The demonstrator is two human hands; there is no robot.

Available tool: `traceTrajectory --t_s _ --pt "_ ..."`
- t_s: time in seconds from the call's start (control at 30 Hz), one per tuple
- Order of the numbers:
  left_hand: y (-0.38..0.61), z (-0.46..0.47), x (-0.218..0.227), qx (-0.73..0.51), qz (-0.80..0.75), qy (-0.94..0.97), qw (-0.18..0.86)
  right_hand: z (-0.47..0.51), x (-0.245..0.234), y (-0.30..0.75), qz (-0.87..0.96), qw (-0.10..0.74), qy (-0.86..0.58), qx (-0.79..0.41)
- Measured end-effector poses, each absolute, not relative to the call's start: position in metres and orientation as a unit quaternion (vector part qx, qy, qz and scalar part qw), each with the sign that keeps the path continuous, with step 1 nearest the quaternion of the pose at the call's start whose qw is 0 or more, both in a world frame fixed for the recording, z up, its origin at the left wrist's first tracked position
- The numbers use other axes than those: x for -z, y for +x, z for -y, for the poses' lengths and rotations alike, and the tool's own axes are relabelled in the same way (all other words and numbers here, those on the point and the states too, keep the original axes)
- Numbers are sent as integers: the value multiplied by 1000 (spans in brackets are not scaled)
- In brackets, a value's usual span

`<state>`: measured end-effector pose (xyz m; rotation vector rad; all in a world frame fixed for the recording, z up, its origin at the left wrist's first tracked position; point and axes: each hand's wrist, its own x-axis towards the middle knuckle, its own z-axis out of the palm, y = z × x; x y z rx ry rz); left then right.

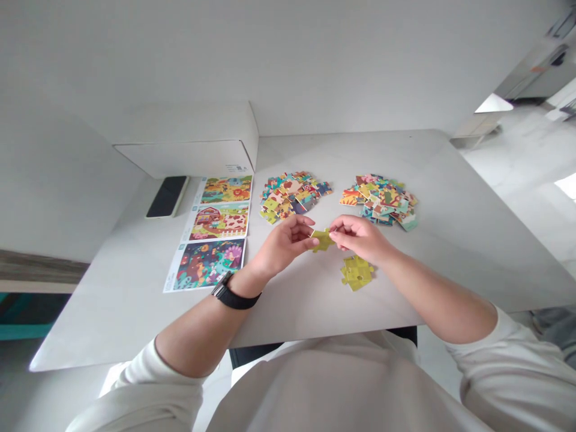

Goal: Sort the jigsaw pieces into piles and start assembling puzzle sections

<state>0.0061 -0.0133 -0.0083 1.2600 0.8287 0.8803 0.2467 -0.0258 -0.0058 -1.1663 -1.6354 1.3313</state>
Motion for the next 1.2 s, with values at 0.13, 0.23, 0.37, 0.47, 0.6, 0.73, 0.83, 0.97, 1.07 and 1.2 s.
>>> traceTrajectory --t_s 0.13,0.23,0.37,0.47,0.6,0.73,0.83,0.97,1.07,1.2 --pt "3 12 4 -434 -360 525 638 22 8 254 632 439 -421 -480" --pt "2 11 5 -400 -369 483 686 21 10 259 651 461 -397 -455" --pt "2 12 8 -340 -372 483 716 20 14 260 685 437 -397 -428" --pt "1 10 7 -355 -388 465 712 19 14 260 704 422 -391 -416" --pt "-7 -4 4 -412 -435 392 698 14 12 268 720 405 -423 -373" --pt "-23 -25 -1 -480 -458 329 672 8 10 279 738 355 -455 -349" --pt "-36 -35 -3 -488 -465 310 670 8 3 286 764 273 -474 -342" --pt "-42 -36 -4 -491 -474 335 649 13 -8 294 808 122 -480 -319" --pt "-36 -30 -4 -474 -473 374 642 19 -12 297 835 16 -455 -308" --pt "-27 -22 -1 -427 -456 429 652 25 -11 294 836 -55 -463 -289"
